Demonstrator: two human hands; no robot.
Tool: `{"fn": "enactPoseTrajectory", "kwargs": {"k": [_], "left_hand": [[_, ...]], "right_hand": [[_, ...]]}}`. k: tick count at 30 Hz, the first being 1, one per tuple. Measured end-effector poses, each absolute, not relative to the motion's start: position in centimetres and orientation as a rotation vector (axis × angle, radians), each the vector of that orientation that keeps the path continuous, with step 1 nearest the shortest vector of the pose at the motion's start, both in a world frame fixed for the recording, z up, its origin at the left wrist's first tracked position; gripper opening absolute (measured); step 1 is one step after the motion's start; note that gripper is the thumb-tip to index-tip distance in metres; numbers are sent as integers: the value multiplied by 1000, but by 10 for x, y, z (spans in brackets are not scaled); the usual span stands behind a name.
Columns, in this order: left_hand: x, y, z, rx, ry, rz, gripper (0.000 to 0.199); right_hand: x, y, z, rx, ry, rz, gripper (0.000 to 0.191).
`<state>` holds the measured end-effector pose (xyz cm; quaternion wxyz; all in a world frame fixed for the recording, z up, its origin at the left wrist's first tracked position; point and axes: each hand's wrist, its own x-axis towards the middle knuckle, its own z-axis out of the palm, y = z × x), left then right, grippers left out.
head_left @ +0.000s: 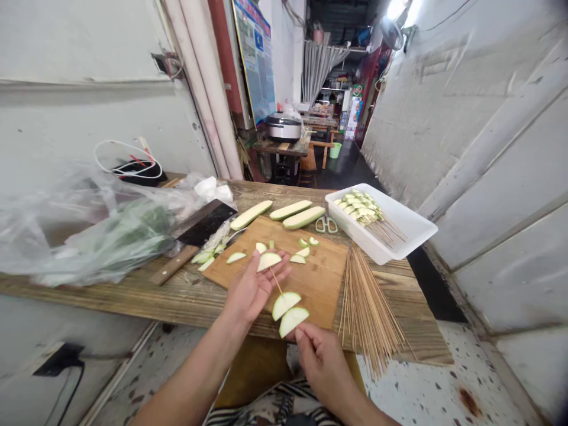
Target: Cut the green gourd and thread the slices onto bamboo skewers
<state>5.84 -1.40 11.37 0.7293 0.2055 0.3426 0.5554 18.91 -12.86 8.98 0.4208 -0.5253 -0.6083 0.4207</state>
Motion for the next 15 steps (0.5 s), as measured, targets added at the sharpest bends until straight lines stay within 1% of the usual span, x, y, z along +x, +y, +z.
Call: {"fn": "enactPoseTrajectory", "kwargs": {"k": [2, 7, 15], "left_hand": [[62, -13, 113, 467, 771, 1251, 23], [68, -11, 109, 495, 801, 1290, 16], [69, -11, 107, 472, 846, 1281, 17]], "right_hand": [[188, -128, 88, -1319, -1519, 1059, 29], [187, -127, 88, -1318, -1518, 1053, 30], [185, -125, 92, -1308, -1511, 1023, 29]]}}
